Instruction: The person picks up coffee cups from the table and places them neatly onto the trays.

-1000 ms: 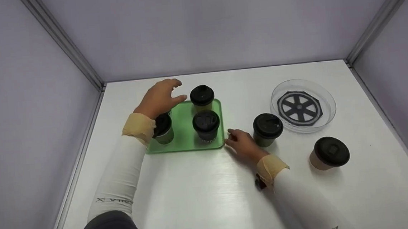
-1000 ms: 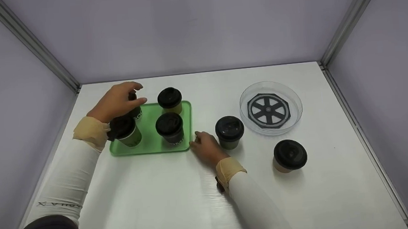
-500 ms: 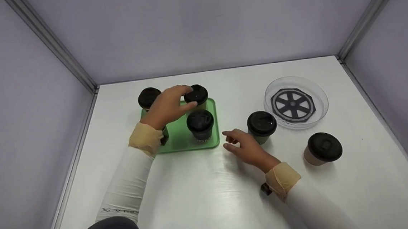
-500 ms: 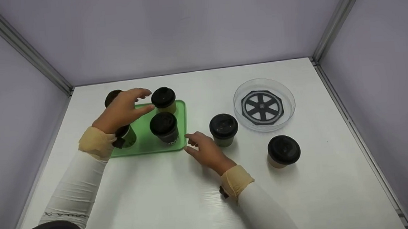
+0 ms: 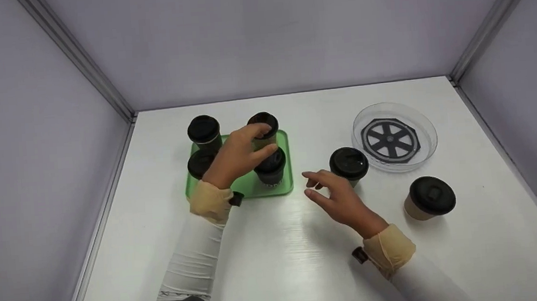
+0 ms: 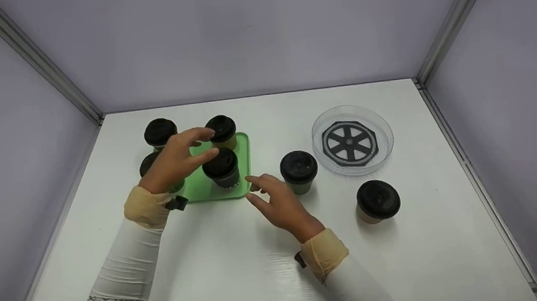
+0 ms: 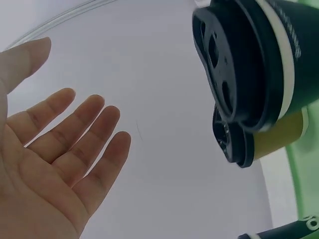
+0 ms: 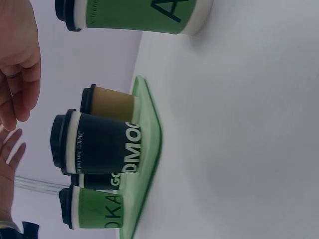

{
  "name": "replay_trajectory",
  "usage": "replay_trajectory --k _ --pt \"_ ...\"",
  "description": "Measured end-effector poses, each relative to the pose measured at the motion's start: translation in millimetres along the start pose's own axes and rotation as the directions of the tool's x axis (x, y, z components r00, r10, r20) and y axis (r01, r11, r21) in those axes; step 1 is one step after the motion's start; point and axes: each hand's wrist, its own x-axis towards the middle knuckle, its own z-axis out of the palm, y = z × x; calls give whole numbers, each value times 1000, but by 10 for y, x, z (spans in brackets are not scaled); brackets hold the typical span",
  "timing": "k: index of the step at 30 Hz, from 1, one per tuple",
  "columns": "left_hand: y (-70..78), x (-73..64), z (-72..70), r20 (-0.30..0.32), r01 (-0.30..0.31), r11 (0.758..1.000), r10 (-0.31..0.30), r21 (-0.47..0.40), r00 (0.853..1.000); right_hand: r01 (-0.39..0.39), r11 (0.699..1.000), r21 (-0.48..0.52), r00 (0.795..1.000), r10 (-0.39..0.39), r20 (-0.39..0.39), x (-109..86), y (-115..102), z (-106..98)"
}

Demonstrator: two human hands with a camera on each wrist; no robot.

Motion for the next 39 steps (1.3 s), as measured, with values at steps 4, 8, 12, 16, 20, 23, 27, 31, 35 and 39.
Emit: replay_trajectory --k 4,8,12,16,20,23,27,31,35,39 --pt "95 -114 100 -22 -8 1000 8 6 1000 66 998 3 997 -65 -44 -20 -40 -119" --pt "198 -205 212 -31 -52 998 54 39 998 77 997 -4 991 -77 -108 -3 -88 -287" --pt "252 -249 354 -35 -90 995 91 30 995 28 1000 12 979 -25 -200 17 -149 -516" --pt "285 -286 524 -24 -91 995 90 -40 996 15 1000 -23 960 -20 -278 34 -280 -737" --pt "332 -330 717 32 -78 991 82 -105 996 58 997 -57 943 -73 -325 42 -476 -909" --pt "360 -342 854 52 -80 988 87 -129 995 88 995 -49 933 -100 -346 37 -557 -1002" --pt "372 -322 1013 54 -82 981 92 -175 994 125 991 -49 911 -134 -390 58 -587 -1129" --pt "354 -330 1191 75 -54 978 71 -202 995 122 992 -36 882 -125 -454 88 -602 -1304" --pt "330 -356 1365 86 -26 975 46 -220 995 92 996 -8 867 -84 -491 87 -615 -1497" --pt "291 -376 1501 80 -1 969 22 -246 997 85 996 5 854 -71 -516 91 -595 -1660"
